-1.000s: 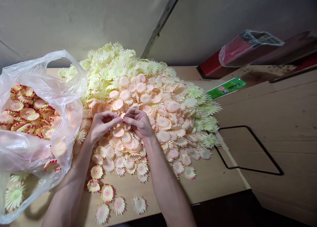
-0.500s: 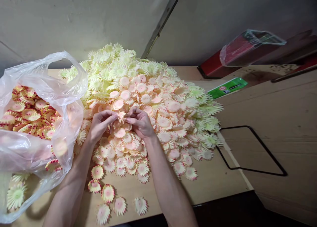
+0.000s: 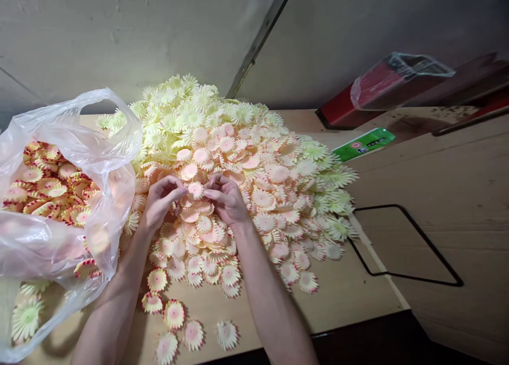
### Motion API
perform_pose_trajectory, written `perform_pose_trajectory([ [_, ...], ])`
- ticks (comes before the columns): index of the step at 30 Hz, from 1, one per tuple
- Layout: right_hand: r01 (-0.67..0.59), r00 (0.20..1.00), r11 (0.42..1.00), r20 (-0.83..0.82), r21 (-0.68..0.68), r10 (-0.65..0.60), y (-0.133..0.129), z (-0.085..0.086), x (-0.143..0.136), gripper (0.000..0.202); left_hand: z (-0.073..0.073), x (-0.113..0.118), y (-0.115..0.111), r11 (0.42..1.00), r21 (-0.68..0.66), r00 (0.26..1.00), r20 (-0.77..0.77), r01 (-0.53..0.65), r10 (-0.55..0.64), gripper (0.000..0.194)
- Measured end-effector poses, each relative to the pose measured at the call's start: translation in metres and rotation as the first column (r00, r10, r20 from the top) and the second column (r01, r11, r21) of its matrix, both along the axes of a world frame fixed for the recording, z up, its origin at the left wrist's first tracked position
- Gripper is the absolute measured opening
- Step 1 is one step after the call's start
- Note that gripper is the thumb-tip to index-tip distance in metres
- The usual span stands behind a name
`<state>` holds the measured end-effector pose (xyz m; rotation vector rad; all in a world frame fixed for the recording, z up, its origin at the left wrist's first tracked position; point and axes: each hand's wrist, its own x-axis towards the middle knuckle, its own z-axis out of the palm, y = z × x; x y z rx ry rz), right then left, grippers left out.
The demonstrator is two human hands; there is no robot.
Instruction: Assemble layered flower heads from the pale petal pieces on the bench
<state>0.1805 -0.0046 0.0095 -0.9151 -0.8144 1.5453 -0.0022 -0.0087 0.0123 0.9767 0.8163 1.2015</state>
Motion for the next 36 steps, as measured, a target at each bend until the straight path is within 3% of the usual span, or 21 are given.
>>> perform_pose_trajectory([
  [4, -0.045, 0.999, 0.999, 0.021, 0.011, 0.044, -0.0003, -0.0007, -0.0020, 0.041, -0.0003, 0.0040, -0.0003, 0.996, 0.086, 0.984, -0.176, -0.002, 0.017, 0.025],
  [8, -0.067, 0.998, 0.998, 0.025, 0.022, 0.066, 0.0002, -0.0024, -0.0014, 0.040, 0.0005, 0.0046, -0.0010, 0.996, 0.089, 0.972, -0.236, 0.000, 0.021, 0.028],
  [36, -0.093, 0.992, 0.995, 0.084, 0.044, 0.089, 0.0005, -0.0063, -0.0018, 0.036, -0.0011, 0.0010, -0.0024, 0.995, 0.101, 0.951, -0.304, -0.022, 0.052, 0.027],
])
